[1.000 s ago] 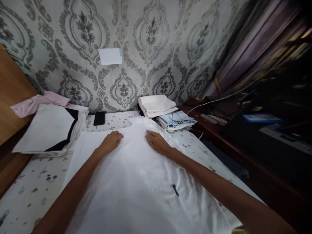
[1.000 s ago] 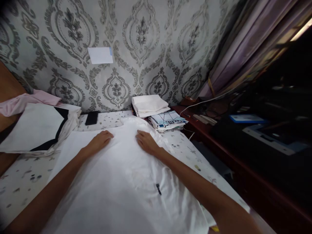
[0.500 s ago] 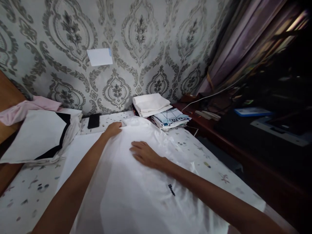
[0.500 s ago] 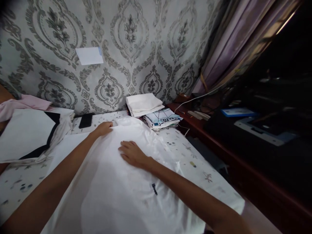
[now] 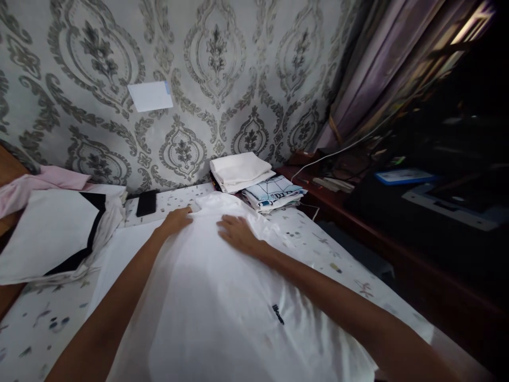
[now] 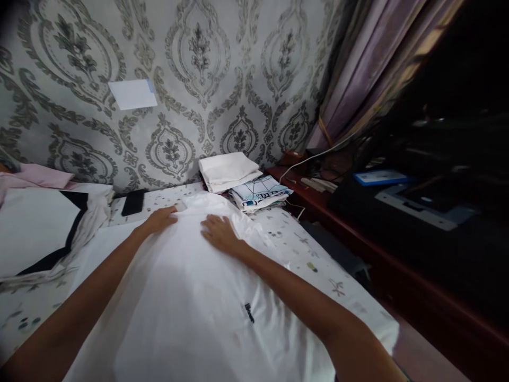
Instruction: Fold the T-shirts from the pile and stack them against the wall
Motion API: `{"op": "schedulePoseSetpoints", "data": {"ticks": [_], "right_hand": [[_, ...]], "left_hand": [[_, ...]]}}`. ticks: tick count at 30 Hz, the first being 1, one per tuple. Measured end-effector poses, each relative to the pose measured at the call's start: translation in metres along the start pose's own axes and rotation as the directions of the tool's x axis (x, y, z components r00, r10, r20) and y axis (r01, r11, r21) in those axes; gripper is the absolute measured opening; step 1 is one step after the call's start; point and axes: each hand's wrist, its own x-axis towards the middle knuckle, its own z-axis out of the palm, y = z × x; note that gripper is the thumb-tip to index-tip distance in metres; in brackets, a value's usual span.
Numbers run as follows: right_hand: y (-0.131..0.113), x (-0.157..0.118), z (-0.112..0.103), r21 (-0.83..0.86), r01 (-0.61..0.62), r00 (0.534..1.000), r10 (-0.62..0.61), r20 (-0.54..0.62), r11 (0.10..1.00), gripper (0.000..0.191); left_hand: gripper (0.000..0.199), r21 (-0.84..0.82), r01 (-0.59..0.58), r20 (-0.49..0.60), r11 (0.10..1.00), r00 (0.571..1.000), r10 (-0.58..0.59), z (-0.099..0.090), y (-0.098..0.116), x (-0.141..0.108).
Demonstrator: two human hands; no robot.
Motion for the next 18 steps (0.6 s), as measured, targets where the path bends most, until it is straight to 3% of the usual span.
{"op": "schedulePoseSetpoints", "data": {"ticks": [2, 4, 12, 18], "right_hand": [[0.014, 0.013, -0.006, -0.06, -0.112, 0.994, 0.111, -0.017, 0.992, 0.033], [0.025, 0.027, -0.012, -0.083, -0.148, 0.989, 0.146, -0.03, 0.985, 0.031], [0.03, 0.105, -0.025, -0.133, -0.08, 0.996, 0.084, 0.029, 0.988, 0.045], [0.028, 0.145, -0.015, -0.17, -0.151, 0.981, 0.169, 0.1, 0.974, 0.05]], "left_hand": [[0.029, 0.014, 0.014, 0.012, 1.0, 1.0, -0.015, -0.003, -0.011, -0.006], [0.032, 0.026, 0.038, 0.022, 0.999, 0.999, -0.038, -0.006, -0.023, -0.014], [0.035, 0.066, 0.117, 0.037, 0.991, 0.992, -0.119, -0.021, -0.069, -0.045], [0.033, 0.111, 0.158, 0.051, 0.981, 0.985, -0.165, -0.03, -0.104, -0.068]]}}
